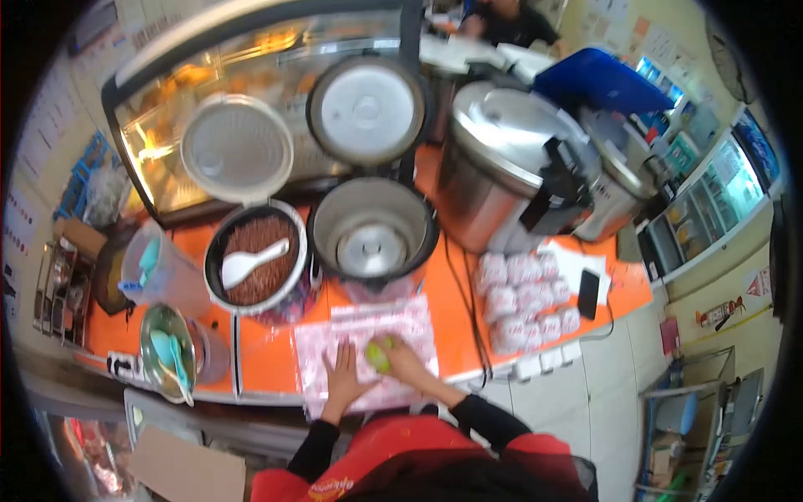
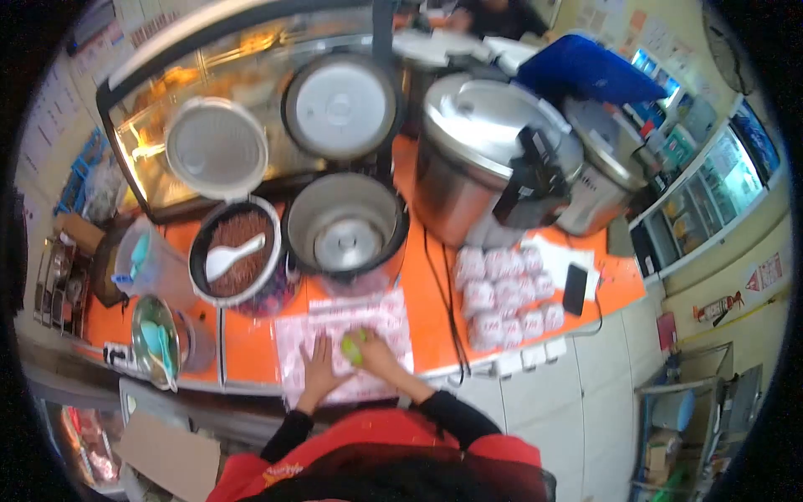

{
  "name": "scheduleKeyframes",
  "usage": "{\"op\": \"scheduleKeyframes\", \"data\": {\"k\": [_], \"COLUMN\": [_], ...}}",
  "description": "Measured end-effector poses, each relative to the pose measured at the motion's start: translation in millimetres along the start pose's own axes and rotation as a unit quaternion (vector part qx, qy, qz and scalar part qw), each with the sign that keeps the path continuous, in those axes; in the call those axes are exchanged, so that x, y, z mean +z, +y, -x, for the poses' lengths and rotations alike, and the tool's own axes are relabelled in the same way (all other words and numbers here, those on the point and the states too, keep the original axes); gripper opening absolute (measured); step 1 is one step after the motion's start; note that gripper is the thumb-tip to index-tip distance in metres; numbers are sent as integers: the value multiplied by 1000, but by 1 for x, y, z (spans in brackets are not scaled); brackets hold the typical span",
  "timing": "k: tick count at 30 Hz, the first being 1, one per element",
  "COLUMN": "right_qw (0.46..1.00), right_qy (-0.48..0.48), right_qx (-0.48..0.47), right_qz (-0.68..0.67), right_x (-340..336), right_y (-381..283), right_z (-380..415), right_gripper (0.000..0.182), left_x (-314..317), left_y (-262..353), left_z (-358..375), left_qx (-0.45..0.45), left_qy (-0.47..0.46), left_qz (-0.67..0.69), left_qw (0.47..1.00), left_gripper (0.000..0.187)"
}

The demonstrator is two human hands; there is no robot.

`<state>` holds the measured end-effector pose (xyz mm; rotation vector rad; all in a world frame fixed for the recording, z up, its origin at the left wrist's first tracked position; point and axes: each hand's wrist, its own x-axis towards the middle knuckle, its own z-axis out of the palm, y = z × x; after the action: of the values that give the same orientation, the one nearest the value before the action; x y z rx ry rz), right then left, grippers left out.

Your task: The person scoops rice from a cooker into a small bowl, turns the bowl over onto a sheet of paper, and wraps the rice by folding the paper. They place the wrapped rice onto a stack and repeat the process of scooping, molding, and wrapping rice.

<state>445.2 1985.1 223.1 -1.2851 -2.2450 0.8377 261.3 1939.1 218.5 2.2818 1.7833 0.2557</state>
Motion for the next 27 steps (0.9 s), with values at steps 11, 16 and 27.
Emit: {"op": "scheduleKeyframes", "data": {"k": [11,16,27], "right_qw": [854,875,993], "right_qy": [462,461,62], "right_qx": [180,145,-93], "right_qz": [-155,-35,29], "right_x": [-70,-59,-33], "right_y": [19,79,-18], "right_z": [44,33,114], "right_gripper": [73,66,50], "left_x": [-3,-8,11], "left_y": [13,8,-17], "left_z": [47,37,10], "left_qx": [157,182,105], "left_qy": [77,49,-24], "left_qz": [148,132,309], "left_qw": [973,973,945], "left_gripper": [30,15,8]}}
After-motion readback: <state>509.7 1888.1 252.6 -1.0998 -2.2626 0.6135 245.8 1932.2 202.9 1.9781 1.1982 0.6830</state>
